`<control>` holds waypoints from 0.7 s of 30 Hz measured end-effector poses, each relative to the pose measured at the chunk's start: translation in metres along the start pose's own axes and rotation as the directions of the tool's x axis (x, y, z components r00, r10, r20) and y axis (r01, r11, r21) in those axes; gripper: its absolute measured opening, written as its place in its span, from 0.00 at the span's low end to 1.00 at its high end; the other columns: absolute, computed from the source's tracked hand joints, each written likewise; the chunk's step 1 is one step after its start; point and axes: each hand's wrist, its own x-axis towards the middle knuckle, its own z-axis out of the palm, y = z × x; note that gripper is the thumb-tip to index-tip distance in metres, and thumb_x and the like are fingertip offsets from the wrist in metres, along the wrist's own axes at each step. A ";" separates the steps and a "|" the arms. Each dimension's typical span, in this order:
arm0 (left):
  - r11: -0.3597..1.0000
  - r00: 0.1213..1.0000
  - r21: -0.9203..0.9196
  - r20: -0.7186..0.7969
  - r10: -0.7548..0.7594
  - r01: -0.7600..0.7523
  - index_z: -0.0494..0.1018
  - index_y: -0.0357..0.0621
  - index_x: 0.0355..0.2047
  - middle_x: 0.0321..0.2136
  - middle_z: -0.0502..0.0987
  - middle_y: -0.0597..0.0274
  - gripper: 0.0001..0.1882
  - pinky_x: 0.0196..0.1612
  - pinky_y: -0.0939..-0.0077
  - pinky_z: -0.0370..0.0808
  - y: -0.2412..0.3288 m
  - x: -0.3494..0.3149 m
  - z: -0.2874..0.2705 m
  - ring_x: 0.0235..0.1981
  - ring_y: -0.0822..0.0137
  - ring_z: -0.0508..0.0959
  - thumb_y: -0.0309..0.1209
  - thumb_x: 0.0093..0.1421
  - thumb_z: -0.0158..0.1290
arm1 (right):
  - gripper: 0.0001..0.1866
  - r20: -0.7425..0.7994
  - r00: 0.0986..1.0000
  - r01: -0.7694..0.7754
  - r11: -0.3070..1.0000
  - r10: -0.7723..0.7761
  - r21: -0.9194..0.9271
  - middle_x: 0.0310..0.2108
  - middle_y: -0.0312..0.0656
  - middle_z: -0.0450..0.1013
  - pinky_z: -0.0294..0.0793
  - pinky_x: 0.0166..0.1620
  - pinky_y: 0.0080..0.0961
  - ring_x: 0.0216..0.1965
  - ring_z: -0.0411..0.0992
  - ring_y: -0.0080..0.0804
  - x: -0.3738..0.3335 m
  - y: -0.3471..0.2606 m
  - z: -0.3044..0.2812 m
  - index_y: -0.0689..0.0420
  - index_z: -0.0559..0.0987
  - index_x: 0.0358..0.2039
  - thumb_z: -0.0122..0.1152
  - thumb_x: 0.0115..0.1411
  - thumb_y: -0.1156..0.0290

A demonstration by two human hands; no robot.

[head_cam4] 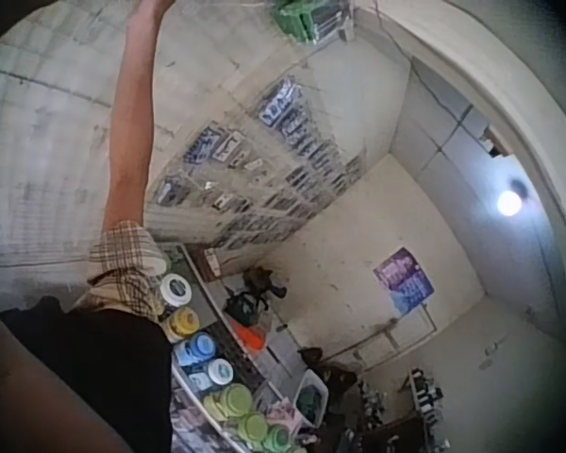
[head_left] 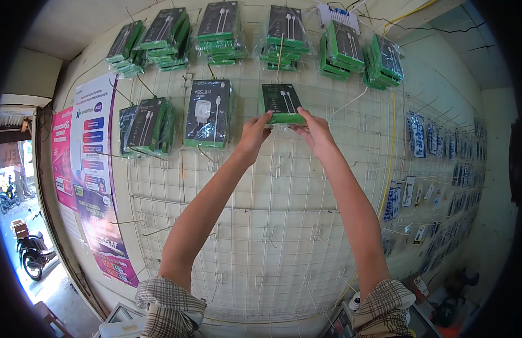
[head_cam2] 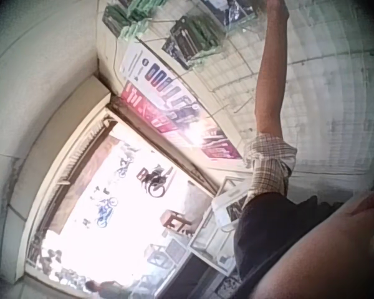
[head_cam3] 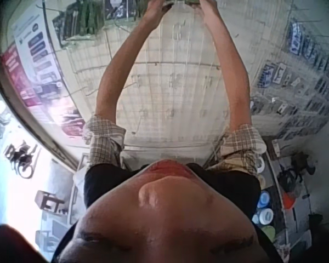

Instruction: The person takes packaged mobile accessories from a wall rack and places them into a plastic storage container on a glass counter, handling them one at a time and turning them over to check the labels.

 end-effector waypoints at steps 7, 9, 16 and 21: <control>0.978 0.999 -0.207 0.044 -0.018 0.026 0.62 0.29 0.39 0.38 0.66 0.53 0.18 0.54 0.74 0.64 0.005 0.007 0.001 0.41 0.64 0.69 0.34 0.57 0.47 | 0.15 -0.025 0.999 -0.031 0.999 0.032 0.043 0.28 0.47 0.69 0.75 0.40 0.26 0.31 0.70 0.35 0.006 0.007 0.003 0.69 0.69 0.28 0.56 0.53 0.67; 0.981 0.999 -0.194 0.046 -0.001 0.010 0.62 0.29 0.38 0.37 0.66 0.54 0.17 0.53 0.74 0.65 0.004 0.007 0.002 0.41 0.65 0.69 0.34 0.57 0.47 | 0.15 -0.021 1.000 -0.017 0.998 0.018 0.056 0.28 0.47 0.69 0.75 0.40 0.27 0.31 0.70 0.35 0.005 0.008 0.001 0.69 0.69 0.28 0.56 0.53 0.67; 0.985 0.996 -0.145 -0.025 0.087 -0.090 0.57 0.30 0.41 0.36 0.67 0.56 0.20 0.51 0.74 0.67 0.011 -0.006 0.014 0.40 0.67 0.70 0.35 0.57 0.48 | 0.14 -0.004 0.999 0.051 0.999 -0.051 0.017 0.30 0.46 0.68 0.74 0.42 0.27 0.31 0.70 0.32 -0.010 -0.008 0.007 0.68 0.69 0.30 0.54 0.54 0.67; 0.985 0.989 -0.094 -0.023 0.146 -0.147 0.55 0.32 0.42 0.36 0.67 0.56 0.22 0.50 0.73 0.67 0.024 -0.020 0.024 0.40 0.68 0.70 0.36 0.56 0.49 | 0.14 -0.018 0.994 0.106 0.994 -0.106 -0.004 0.30 0.46 0.68 0.73 0.42 0.26 0.32 0.70 0.31 -0.023 -0.021 0.012 0.68 0.69 0.31 0.53 0.55 0.67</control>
